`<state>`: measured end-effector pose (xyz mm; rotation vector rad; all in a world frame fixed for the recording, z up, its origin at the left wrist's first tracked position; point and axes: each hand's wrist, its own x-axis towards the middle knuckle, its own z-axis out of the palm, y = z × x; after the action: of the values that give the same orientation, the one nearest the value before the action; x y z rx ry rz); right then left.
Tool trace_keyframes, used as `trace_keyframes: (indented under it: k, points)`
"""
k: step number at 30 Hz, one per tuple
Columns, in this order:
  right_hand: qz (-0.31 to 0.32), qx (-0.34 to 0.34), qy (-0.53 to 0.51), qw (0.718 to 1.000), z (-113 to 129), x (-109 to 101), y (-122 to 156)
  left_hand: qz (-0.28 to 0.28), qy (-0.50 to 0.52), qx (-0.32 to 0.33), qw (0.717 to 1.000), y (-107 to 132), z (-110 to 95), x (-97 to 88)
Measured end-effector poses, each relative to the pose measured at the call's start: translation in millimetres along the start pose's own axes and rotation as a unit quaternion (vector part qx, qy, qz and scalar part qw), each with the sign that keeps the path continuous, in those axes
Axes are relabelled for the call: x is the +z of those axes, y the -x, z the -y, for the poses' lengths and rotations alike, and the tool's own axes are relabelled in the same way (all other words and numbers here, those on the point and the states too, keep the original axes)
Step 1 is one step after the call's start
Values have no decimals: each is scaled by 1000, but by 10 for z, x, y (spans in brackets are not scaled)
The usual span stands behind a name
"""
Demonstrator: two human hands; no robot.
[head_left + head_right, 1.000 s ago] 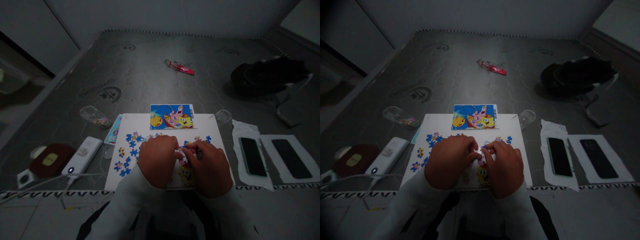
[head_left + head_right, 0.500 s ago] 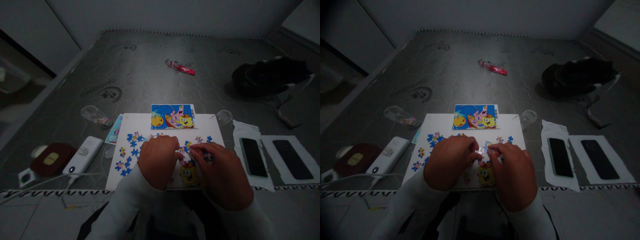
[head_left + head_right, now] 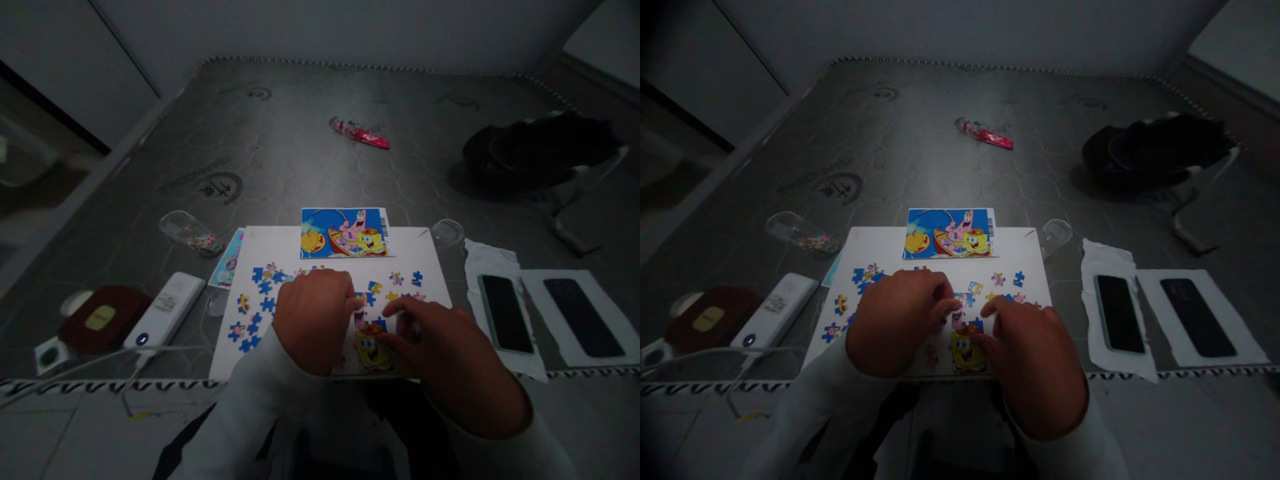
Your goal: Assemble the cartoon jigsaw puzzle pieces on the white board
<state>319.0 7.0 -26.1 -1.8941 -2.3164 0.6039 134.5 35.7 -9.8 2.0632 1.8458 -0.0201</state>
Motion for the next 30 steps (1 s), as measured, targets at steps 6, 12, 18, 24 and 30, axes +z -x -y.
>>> trace_keyframes:
  k: [6, 12, 18, 24, 30]
  points:
    - [42, 18, -9, 999, 70, 23, -4, -14, -10, 0, 1000, -6, 13, 13]
    - [38, 15, 2, 999, 80, 12, -17, -18, 2, -16, 1000, 2, -11, 28]
    - [30, 6, 6, 1000, 87, 13, -14, -10, -3, -24, 1000, -5, -28, 20]
    - [34, 7, 3, 999, 75, 20, -5, 4, -9, -56, 998, -8, -79, -24]
    - [41, 11, 8, 999, 82, 16, -6, -18, 32, -43, 998, -25, -22, -5]
